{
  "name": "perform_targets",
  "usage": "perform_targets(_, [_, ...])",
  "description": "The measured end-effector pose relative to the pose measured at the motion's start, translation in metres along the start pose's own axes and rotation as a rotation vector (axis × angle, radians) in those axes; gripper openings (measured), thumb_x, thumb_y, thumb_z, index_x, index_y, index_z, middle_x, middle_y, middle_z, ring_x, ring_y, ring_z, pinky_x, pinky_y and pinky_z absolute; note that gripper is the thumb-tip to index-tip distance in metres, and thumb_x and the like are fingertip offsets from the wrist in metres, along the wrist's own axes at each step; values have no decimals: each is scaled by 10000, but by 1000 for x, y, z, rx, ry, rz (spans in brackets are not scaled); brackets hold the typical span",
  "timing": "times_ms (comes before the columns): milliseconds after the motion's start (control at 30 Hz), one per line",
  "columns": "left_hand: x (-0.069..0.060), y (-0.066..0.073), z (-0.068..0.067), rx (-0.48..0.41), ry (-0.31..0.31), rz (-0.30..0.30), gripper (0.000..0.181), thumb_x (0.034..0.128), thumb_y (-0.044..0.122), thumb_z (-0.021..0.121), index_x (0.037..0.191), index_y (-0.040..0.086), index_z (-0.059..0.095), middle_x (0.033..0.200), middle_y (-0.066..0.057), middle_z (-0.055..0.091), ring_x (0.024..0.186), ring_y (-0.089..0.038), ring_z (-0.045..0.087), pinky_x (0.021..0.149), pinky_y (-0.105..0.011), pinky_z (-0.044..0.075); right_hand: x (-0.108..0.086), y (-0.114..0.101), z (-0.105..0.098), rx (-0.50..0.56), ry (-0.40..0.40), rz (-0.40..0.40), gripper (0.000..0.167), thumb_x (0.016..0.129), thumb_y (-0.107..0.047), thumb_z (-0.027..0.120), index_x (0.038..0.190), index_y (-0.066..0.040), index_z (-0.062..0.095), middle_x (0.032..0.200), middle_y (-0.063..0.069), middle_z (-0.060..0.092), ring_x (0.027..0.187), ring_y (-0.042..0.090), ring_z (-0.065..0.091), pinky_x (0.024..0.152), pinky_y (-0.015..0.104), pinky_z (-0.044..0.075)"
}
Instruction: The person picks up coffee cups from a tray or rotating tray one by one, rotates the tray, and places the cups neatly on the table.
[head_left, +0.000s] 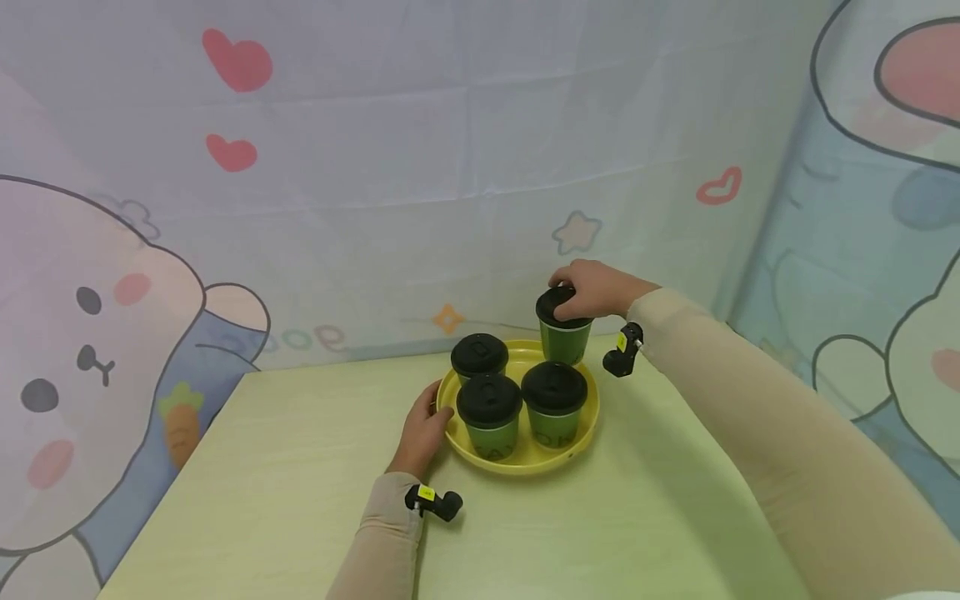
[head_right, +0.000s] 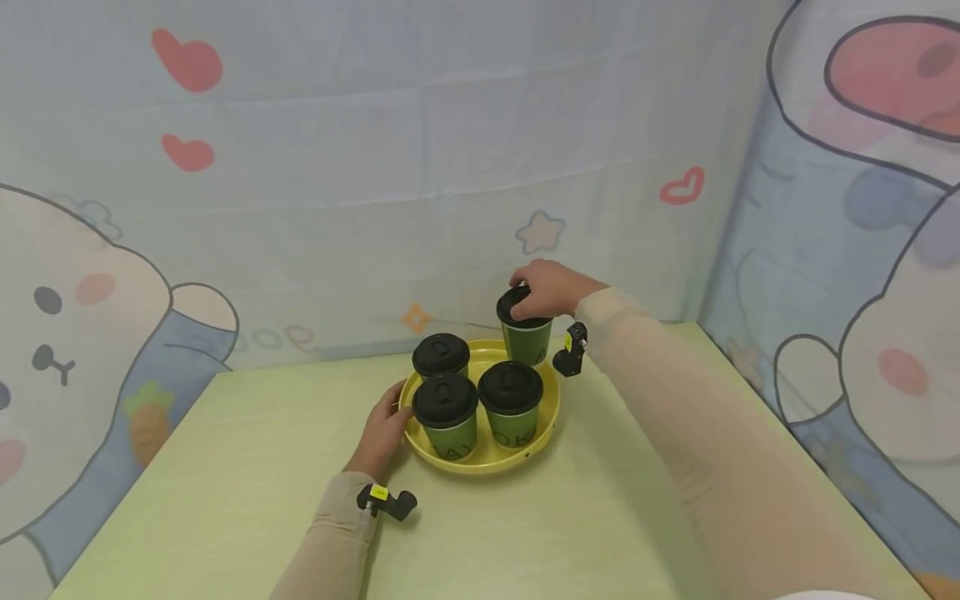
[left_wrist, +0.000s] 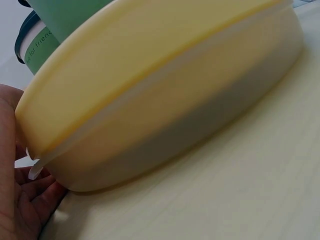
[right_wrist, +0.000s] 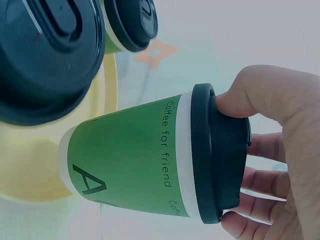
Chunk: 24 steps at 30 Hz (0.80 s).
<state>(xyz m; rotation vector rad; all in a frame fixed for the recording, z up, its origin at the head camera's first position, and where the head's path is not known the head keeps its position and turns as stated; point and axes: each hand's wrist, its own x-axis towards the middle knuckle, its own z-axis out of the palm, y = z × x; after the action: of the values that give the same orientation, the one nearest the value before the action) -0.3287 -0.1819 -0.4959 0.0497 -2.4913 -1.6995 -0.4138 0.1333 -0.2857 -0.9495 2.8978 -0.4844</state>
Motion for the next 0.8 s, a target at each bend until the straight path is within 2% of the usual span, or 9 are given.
perform_targets(433, [-1,1,1,-6,-2,12,594,973,182,537,1545,100,402,1498,-109,489,1265,-288,529,1069,-470,424,-28,30,-17,-26,24,66,572,861,-209,612,1378,29,561,1305,258,581,1162,406,572,961,549,483])
perform_targets(800, [-2,2,2,-5,-6,3,597,970,175,539,1546,100,402,1511,-110,479,1291,-294,517,1076,-475,418,-58,71,-24,-48,43,119,558,845,-200,640,1335,61,582,1220,270,631,1069,393,614,906,554,507])
